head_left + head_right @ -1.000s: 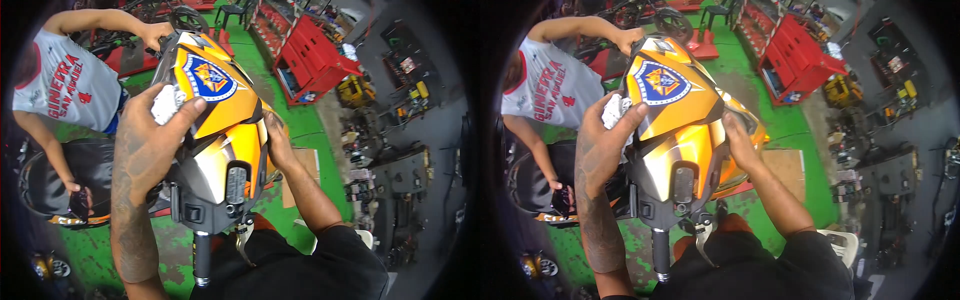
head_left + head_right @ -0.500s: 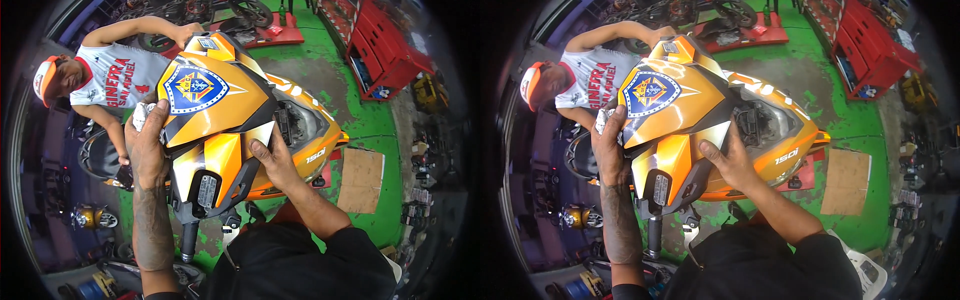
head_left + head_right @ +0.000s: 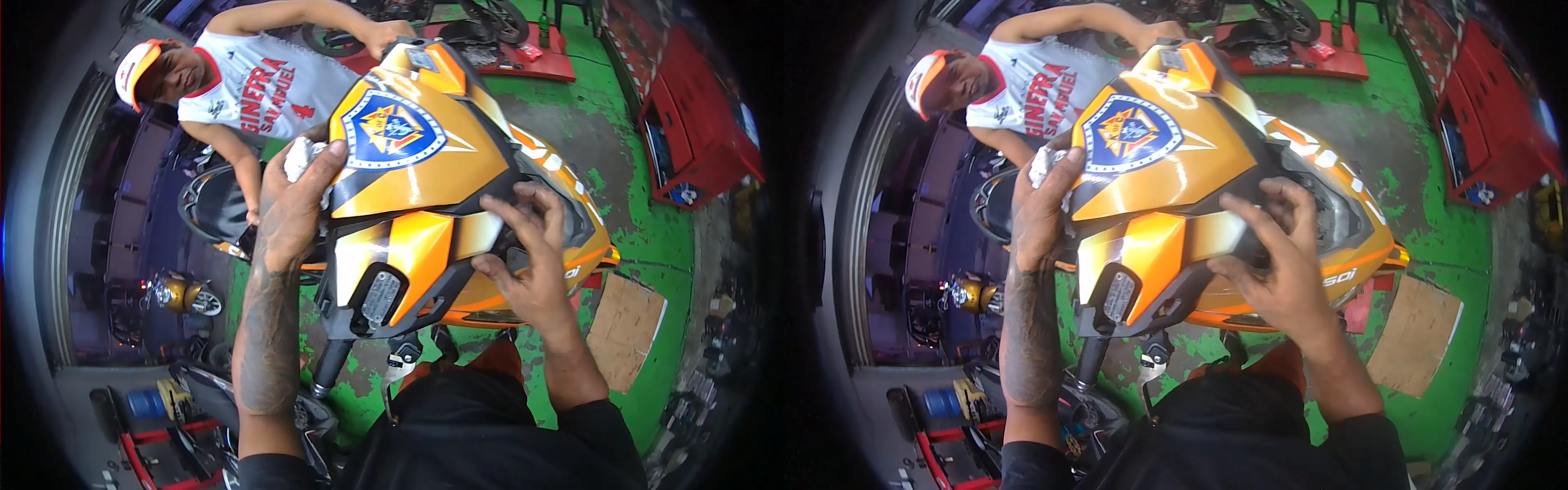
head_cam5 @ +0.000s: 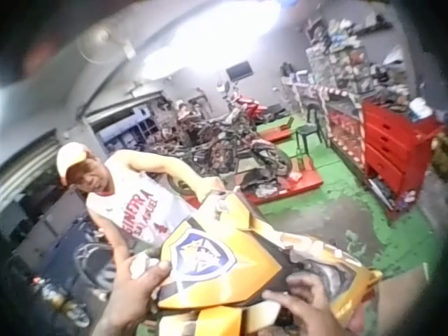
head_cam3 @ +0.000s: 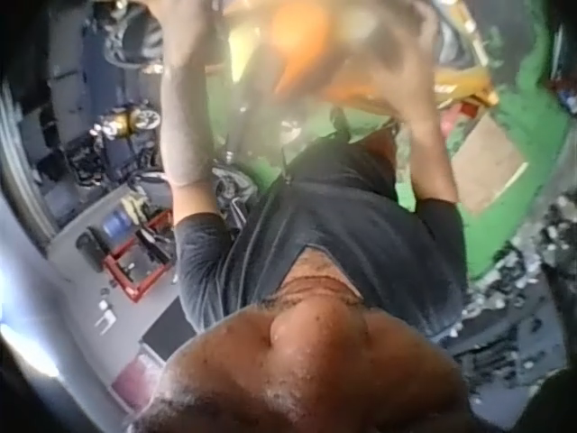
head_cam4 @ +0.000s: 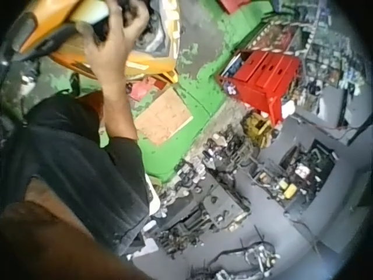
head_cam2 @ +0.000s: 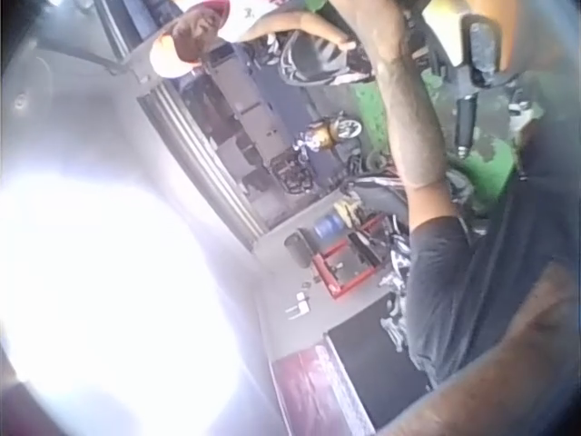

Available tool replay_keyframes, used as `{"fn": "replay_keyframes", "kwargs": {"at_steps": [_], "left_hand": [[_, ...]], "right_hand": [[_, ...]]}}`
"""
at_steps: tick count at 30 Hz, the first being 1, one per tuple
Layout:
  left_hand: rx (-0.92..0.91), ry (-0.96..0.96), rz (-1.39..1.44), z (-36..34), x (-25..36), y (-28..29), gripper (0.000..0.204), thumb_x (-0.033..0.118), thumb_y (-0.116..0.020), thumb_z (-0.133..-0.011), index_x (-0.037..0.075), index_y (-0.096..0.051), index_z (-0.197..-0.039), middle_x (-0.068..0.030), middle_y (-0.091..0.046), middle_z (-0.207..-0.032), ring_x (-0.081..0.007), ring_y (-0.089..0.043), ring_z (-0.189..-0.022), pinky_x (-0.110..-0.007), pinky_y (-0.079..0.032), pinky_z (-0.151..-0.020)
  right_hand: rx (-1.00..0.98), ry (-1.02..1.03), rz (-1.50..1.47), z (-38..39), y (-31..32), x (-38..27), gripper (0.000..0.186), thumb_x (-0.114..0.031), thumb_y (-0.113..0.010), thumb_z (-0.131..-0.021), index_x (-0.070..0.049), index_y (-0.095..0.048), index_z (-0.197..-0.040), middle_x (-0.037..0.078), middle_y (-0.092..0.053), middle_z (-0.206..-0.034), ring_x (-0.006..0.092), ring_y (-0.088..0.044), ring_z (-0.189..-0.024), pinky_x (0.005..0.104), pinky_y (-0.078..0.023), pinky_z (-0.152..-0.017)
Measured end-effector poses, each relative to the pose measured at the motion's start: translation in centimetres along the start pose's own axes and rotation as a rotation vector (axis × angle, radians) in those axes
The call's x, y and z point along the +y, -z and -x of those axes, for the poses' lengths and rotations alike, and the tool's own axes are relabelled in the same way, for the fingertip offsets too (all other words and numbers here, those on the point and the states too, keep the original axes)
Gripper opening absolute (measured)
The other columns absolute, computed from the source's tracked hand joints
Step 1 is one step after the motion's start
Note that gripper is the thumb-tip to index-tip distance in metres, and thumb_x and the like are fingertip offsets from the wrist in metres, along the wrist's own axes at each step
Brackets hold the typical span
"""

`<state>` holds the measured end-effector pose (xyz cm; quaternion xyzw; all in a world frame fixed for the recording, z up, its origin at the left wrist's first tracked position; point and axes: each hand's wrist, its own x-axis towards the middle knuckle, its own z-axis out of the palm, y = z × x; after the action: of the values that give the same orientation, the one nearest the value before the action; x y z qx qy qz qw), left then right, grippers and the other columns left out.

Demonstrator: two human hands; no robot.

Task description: Repairing and assembling components of a motorcycle in a service bay.

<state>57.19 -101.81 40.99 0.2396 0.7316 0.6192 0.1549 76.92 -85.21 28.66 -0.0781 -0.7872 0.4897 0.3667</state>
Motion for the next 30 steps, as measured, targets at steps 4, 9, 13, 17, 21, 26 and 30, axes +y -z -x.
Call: {"fn": "replay_keyframes", "kwargs": {"at_steps": [4,9,13,17,21,26,30], "left_hand": [[0.035,-0.034,0.061,0.0,-0.1,-0.5,0.044,0.018,-0.072,-0.093,-0.009,-0.058,-0.124,-0.0135,-0.070,-0.107,-0.0161,-0.069,-0.091,-0.029,-0.056,-0.083],[0.102,-0.031,0.113,0.4,-0.2,-0.8,0.047,0.020,-0.073,-0.093,-0.010,-0.057,-0.125,-0.0142,-0.070,-0.106,-0.0157,-0.070,-0.091,-0.029,-0.056,-0.084],[0.091,-0.037,0.118,0.5,-0.1,-0.7,0.047,0.020,-0.073,-0.093,-0.009,-0.057,-0.126,-0.0147,-0.071,-0.107,-0.0160,-0.070,-0.092,-0.030,-0.056,-0.086],[0.076,-0.058,0.116,0.2,-0.8,-0.4,0.048,0.021,-0.073,-0.093,-0.009,-0.057,-0.127,-0.0151,-0.070,-0.108,-0.0166,-0.069,-0.094,-0.030,-0.055,-0.087],[0.136,0.002,0.107,0.2,-0.9,-0.9,0.052,0.024,-0.074,-0.091,-0.009,-0.057,-0.127,-0.0152,-0.069,-0.111,-0.0170,-0.069,-0.095,-0.030,-0.054,-0.088],[0.211,-0.006,0.023,0.6,-2.3,0.2,0.051,0.021,-0.071,-0.092,-0.006,-0.055,-0.131,-0.0153,-0.066,-0.117,-0.0200,-0.065,-0.104,-0.034,-0.052,-0.094],[0.213,-0.022,0.043,0.1,-2.3,-0.3,0.049,0.021,-0.068,-0.095,-0.006,-0.054,-0.133,-0.0147,-0.067,-0.116,-0.0189,-0.065,-0.103,-0.033,-0.052,-0.092]], "right_hand": [[-0.199,0.097,0.195,-1.6,1.6,-0.5,0.085,-0.049,-0.091,-0.058,-0.005,-0.059,-0.122,0.014,-0.052,-0.119,0.0362,-0.047,-0.119,0.0474,-0.039,-0.103],[-0.329,0.053,0.181,-3.8,1.7,-0.3,0.081,-0.044,-0.094,-0.049,-0.006,-0.057,-0.111,0.011,-0.054,-0.112,0.0336,-0.048,-0.112,0.0455,-0.041,-0.099],[-0.408,0.016,0.075,-4.9,2.2,-0.3,0.073,-0.038,-0.095,-0.050,-0.006,-0.059,-0.104,0.009,-0.054,-0.106,0.0316,-0.048,-0.107,0.0438,-0.041,-0.097],[-0.447,-0.023,0.029,-5.5,2.6,-0.2,0.068,-0.037,-0.095,-0.052,-0.006,-0.060,-0.101,0.009,-0.054,-0.105,0.0309,-0.048,-0.107,0.0429,-0.041,-0.097],[-0.425,-0.049,-0.004,-4.9,2.6,0.0,0.064,-0.036,-0.094,-0.056,-0.005,-0.060,-0.101,0.009,-0.055,-0.104,0.0302,-0.048,-0.106,0.0420,-0.041,-0.095],[-0.405,-0.014,-0.056,-4.6,2.3,-0.2,0.058,-0.032,-0.092,-0.062,-0.006,-0.061,-0.104,0.010,-0.055,-0.105,0.0308,-0.051,-0.104,0.0413,-0.043,-0.092],[-0.226,-0.081,-0.130,-2.4,1.6,0.1,0.055,-0.023,-0.094,-0.064,-0.005,-0.067,-0.109,0.009,-0.056,-0.109,0.0240,-0.055,-0.105,0.0385,-0.046,-0.092]]}}
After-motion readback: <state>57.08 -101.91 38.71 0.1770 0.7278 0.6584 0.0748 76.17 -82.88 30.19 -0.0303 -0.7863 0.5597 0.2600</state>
